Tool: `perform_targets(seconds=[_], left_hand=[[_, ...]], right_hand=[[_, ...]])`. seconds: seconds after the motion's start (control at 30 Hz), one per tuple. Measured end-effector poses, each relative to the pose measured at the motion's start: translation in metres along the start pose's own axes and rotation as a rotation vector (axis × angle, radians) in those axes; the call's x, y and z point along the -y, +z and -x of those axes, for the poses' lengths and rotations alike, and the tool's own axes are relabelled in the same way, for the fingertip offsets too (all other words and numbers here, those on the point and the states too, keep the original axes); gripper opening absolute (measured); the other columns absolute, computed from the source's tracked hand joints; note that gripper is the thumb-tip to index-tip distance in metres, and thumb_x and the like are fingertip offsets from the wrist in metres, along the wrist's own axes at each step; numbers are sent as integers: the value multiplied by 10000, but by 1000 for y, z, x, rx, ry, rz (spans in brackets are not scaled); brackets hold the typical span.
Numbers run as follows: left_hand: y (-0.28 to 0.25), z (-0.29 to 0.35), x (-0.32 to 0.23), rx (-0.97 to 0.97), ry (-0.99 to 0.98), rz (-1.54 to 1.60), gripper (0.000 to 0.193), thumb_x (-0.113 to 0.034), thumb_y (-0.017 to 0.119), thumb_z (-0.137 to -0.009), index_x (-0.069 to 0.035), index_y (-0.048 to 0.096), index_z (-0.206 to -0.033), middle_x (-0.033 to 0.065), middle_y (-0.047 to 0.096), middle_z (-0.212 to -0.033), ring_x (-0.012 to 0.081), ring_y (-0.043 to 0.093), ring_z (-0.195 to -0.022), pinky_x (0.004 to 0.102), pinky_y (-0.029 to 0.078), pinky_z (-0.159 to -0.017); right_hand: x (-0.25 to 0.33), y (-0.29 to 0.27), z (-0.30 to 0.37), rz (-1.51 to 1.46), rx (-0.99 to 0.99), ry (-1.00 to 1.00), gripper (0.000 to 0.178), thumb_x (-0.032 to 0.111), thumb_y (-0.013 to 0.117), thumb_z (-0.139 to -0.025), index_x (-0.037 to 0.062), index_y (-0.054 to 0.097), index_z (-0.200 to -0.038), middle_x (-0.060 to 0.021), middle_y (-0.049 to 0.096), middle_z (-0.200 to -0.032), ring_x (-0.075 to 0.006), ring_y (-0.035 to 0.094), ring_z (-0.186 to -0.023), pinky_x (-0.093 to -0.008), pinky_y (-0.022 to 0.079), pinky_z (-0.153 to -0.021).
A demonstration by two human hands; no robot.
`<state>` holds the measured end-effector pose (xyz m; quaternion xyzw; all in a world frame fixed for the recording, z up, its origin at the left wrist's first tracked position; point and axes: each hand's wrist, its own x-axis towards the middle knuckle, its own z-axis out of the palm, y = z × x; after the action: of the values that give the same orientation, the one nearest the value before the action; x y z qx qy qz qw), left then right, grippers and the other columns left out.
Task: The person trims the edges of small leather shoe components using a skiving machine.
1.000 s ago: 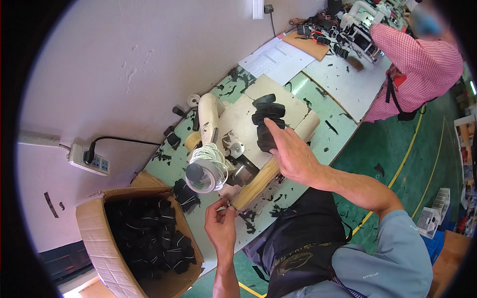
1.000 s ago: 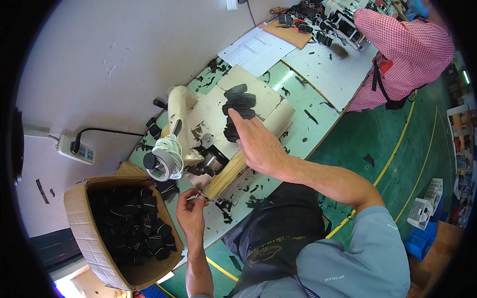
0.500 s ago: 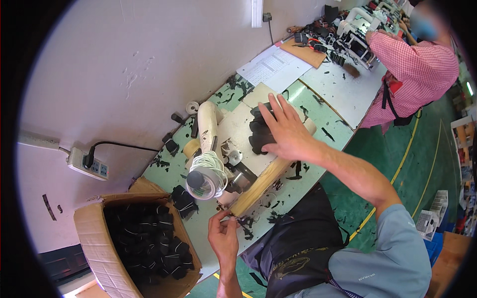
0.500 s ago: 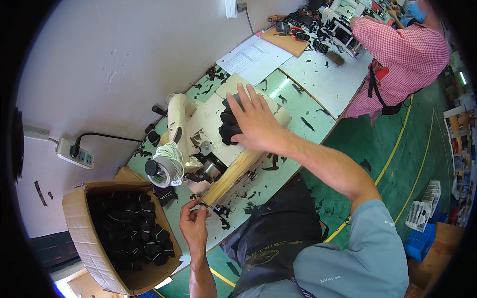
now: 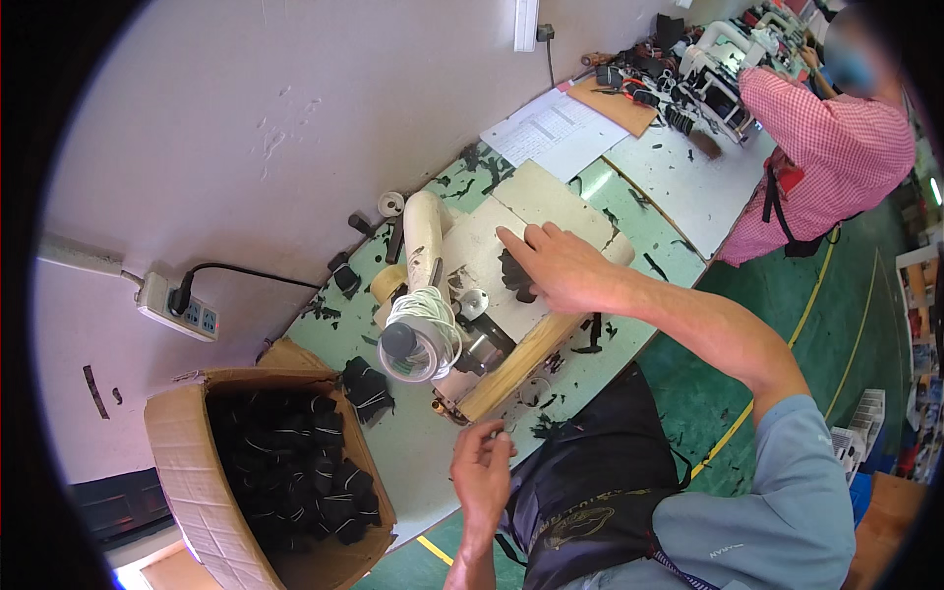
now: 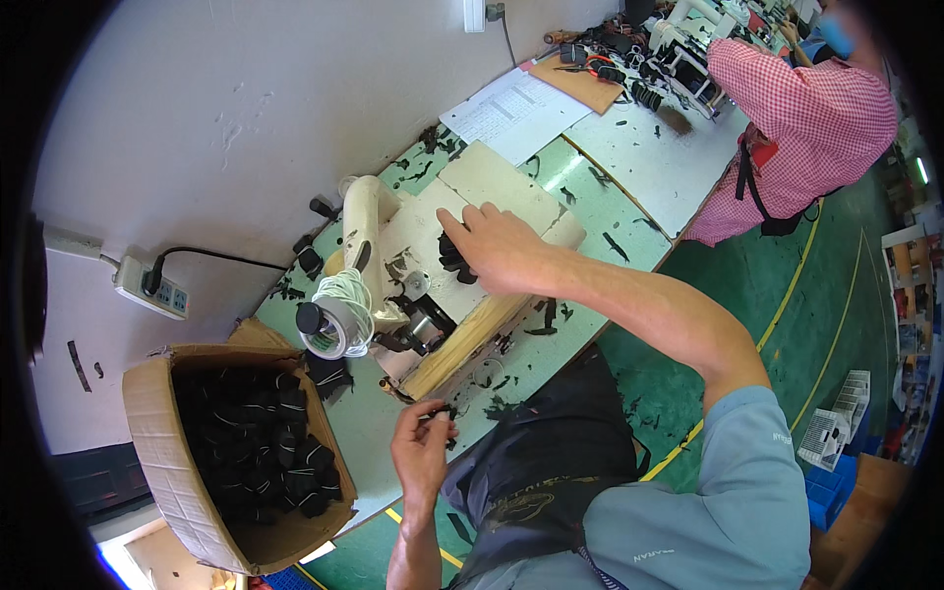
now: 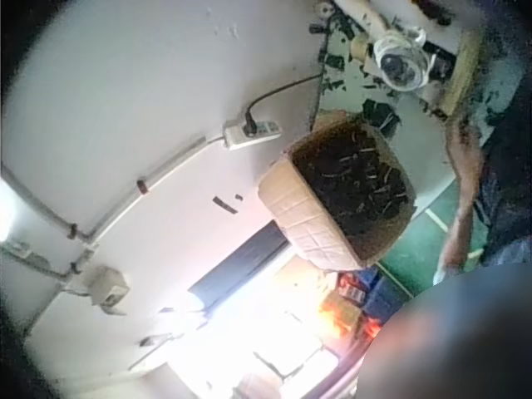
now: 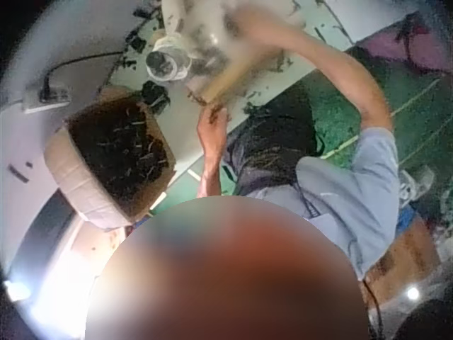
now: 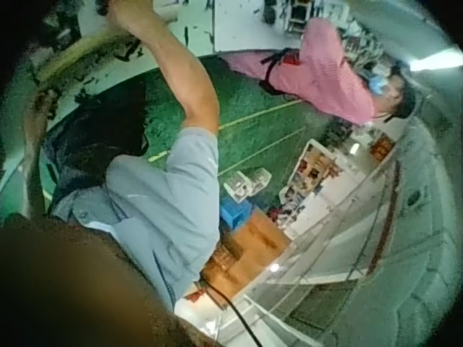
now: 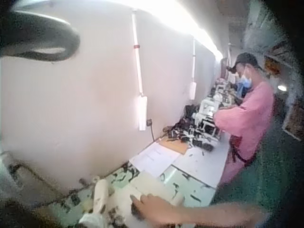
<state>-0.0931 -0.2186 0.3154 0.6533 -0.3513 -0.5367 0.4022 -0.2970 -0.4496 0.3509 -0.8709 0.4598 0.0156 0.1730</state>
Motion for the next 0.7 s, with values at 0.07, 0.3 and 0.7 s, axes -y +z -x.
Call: perform_targets(seconds=[0.07,0.3,0.7], left_hand=[[13,3,-4,32,1,17,190,-18,623,-938,18,628,-1124,92,650,-969,138,665,-795,268,565,-734],[53,-9,-25,273,-149,458,484,-109,682,-938,22,487,-1362,126,572,-1295,212,614,-1138,356,510,-980],[35,28,17,175,-430,1031,497,-130,627,-921,-19,466,-1379,148,614,-1260,263,638,-1108,435,574,-884]], right_hand=[[4,0,4,-101,19,80,867,119,751,-803,-32,259,-1502,-234,523,-1170,-382,532,-1049,-451,470,-908],[38,10,73,-902,-113,-3,888,87,724,-850,-11,179,-1544,-256,443,-1395,-359,434,-1339,-410,358,-1117],[110,74,149,-586,-41,-62,885,210,791,-753,-30,327,-1467,-274,415,-1359,-450,368,-1288,-499,342,-1079]])
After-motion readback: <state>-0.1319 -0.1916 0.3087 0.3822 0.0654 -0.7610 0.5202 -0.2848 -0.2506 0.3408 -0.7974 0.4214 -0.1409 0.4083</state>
